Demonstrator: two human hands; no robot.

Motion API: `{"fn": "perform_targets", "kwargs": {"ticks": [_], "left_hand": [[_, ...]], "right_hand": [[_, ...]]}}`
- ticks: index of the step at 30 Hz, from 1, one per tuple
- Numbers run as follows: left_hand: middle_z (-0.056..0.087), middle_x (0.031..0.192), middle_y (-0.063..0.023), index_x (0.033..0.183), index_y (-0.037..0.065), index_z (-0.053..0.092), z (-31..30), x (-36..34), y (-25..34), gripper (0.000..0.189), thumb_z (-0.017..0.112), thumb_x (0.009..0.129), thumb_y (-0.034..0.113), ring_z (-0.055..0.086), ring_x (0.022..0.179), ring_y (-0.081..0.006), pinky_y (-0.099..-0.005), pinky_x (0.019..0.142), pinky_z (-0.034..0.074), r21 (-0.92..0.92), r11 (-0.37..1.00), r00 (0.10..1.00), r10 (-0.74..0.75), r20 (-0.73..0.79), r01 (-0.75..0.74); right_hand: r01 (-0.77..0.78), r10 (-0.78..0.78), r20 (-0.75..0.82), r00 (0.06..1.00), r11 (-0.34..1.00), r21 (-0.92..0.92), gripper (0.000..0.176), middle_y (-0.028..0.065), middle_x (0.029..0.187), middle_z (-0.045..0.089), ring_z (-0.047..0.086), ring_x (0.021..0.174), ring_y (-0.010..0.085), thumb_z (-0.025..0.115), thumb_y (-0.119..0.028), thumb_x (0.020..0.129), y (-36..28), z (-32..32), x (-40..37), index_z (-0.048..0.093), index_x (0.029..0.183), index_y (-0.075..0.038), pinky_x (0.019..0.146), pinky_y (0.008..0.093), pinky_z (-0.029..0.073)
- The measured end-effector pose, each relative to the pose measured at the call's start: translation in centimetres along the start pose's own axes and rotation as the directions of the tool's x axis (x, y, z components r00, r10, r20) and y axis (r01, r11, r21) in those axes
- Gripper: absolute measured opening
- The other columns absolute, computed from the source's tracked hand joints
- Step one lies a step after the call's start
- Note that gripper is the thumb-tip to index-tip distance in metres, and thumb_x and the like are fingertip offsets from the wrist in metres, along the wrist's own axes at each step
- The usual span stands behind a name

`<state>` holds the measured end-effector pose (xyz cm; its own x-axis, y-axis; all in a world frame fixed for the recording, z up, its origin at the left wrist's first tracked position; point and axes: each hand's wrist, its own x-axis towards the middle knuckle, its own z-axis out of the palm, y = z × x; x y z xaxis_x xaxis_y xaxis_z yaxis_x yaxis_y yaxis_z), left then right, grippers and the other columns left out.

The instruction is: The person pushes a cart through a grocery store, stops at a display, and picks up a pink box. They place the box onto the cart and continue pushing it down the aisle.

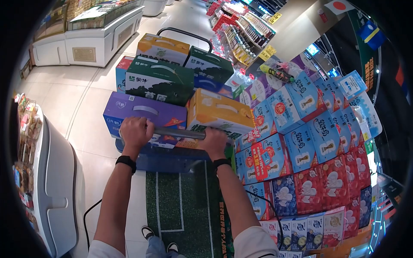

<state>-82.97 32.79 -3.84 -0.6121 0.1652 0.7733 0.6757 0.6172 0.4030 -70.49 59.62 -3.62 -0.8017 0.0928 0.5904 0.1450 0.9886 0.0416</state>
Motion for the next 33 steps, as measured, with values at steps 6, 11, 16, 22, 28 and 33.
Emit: {"fn": "perform_targets", "kwargs": {"ticks": [6,11,16,22,28,33], "left_hand": [[0.054,0.053,-0.0113,0.055,0.007,0.057,0.5,0.6,-0.1,0.024,0.061,0.076,0.018,0.055,0.051,-0.0311,-0.0419,0.056,0.044,-0.004,1.0,1.0,0.004,0.005,-0.004],[0.055,0.054,-0.0117,0.056,0.007,0.058,0.2,0.7,-0.3,0.023,0.06,0.077,0.018,0.056,0.053,-0.0317,-0.0424,0.058,0.045,0.022,1.0,0.999,0.004,0.032,-0.005],[0.06,0.059,-0.0122,0.059,0.006,0.06,0.7,0.9,-0.4,0.023,0.059,0.078,0.018,0.059,0.057,-0.0327,-0.0432,0.06,0.047,0.07,0.998,0.998,-0.011,0.067,0.006],[0.06,0.058,-0.0118,0.056,0.007,0.057,2.1,0.5,-0.7,0.024,0.059,0.077,0.018,0.06,0.058,-0.0328,-0.0439,0.061,0.048,0.049,0.999,0.999,0.017,0.03,-0.018],[0.058,0.057,-0.0117,0.056,0.007,0.055,3.4,0.6,-1.1,0.025,0.058,0.078,0.018,0.058,0.057,-0.0324,-0.0431,0.059,0.046,0.09,0.996,0.999,0.007,0.05,-0.011],[0.058,0.057,-0.0119,0.056,0.007,0.055,4.9,1.4,-1.6,0.026,0.058,0.079,0.019,0.057,0.056,-0.0322,-0.0431,0.058,0.045,0.115,0.993,0.998,0.017,0.053,-0.023]], "right_hand": [[0.009,-0.009,-0.029,1.0,1.0,0.001,0.021,0.0128,0.064,0.063,0.064,0.062,0.0355,0.073,-0.026,0.064,0.6,0.8,0.5,0.062,0.066,-0.009,0.06,0.0453,0.052],[0.028,-0.028,-0.079,0.997,1.0,-0.001,0.026,0.0124,0.065,0.063,0.064,0.063,0.0354,0.075,-0.031,0.064,0.4,0.9,0.7,0.061,0.065,-0.009,0.062,0.0458,0.052],[0.002,-0.002,-0.033,0.999,1.0,-0.016,0.03,0.0112,0.064,0.063,0.064,0.063,0.0348,0.079,-0.033,0.061,0.3,0.9,1.0,0.062,0.066,-0.01,0.061,0.045,0.052],[-0.015,0.015,0.011,1.0,1.0,-0.009,0.028,0.0112,0.063,0.062,0.064,0.061,0.0332,0.081,-0.031,0.058,0.9,1.7,1.1,0.064,0.065,-0.01,0.059,0.0437,0.051],[0.008,-0.006,-0.04,0.999,0.999,0.032,0.021,0.0107,0.06,0.061,0.063,0.058,0.0321,0.077,-0.025,0.059,1.9,3.2,1.6,0.063,0.063,-0.01,0.058,0.042,0.052],[0.04,-0.032,-0.104,0.994,0.996,0.078,0.018,0.0114,0.059,0.061,0.063,0.058,0.0321,0.074,-0.021,0.059,2.6,4.2,2.6,0.062,0.063,-0.01,0.058,0.0416,0.052]]}}
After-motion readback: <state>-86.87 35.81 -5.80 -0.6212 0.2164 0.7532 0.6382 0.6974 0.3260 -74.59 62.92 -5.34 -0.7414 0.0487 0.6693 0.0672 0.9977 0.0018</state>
